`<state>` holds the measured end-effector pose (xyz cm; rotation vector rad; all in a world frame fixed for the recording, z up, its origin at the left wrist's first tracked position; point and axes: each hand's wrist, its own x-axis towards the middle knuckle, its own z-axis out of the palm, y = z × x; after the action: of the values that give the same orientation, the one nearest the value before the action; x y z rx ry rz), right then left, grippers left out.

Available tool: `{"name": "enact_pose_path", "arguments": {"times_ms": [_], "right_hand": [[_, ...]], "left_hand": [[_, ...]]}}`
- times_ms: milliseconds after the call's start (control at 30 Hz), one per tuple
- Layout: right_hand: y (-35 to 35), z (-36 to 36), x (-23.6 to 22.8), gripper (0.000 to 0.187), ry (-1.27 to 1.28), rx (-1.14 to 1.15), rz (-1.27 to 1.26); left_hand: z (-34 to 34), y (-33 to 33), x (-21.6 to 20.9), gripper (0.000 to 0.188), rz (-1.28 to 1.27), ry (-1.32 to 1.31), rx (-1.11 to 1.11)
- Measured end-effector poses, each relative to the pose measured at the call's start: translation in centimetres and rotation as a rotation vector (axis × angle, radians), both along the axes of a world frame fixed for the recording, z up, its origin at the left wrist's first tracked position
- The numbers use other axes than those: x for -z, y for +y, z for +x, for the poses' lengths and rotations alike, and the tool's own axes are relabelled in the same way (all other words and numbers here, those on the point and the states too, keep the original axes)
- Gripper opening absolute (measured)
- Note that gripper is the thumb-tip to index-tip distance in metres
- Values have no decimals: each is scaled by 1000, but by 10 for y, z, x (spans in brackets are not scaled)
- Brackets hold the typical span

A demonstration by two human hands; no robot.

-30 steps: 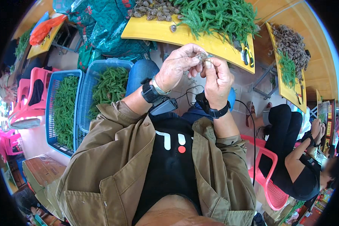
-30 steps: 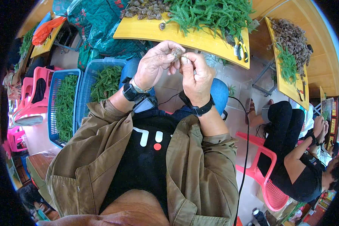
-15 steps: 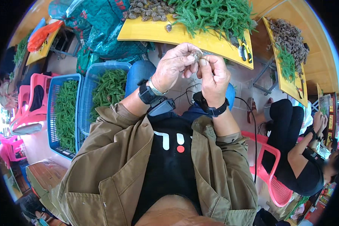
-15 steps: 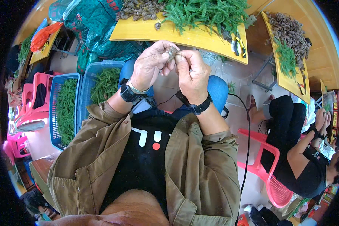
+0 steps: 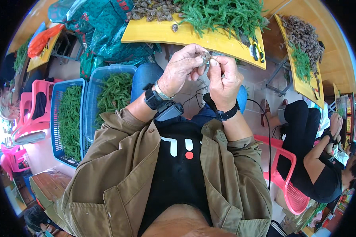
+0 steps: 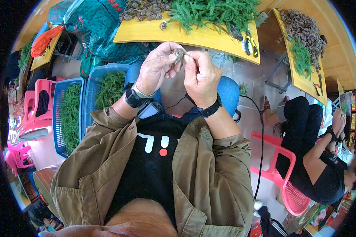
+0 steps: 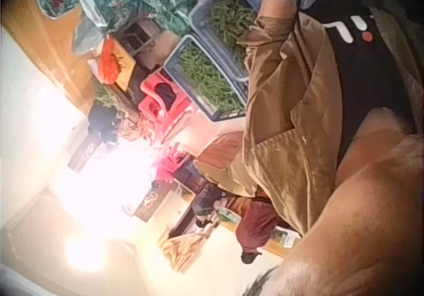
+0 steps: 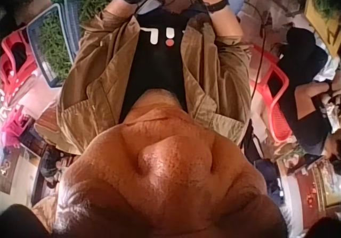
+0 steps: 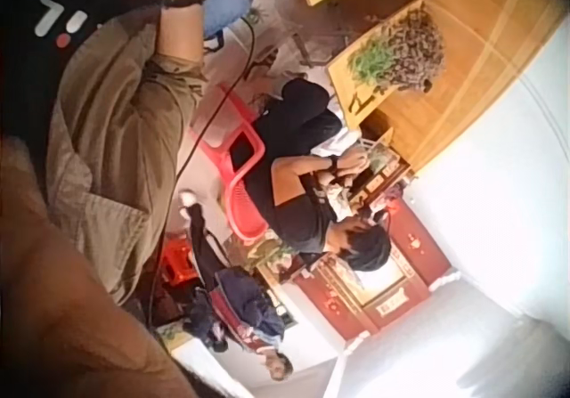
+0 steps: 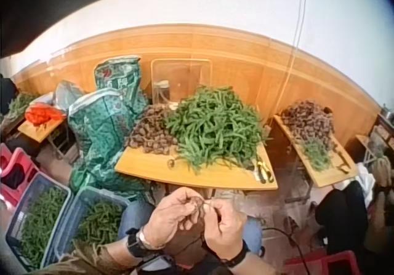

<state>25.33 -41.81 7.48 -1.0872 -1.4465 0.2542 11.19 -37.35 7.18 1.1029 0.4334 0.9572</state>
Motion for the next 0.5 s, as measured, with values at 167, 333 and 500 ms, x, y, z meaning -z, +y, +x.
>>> {"name": "enact_pose_path", "arguments": {"times_ms": [167,333,500], "right_hand": [[1,-2,0,5,74,-31,-13],[-3,-9,-8,5,85,-41,-9],[-1,-5,-2,4,-13,6,59]], "left_hand": [[7,-6,-1,32,76,-8,-94],[9,-9,-2,38,101,7,-136],[11,-8,0,41,36,-23,-131]]}}
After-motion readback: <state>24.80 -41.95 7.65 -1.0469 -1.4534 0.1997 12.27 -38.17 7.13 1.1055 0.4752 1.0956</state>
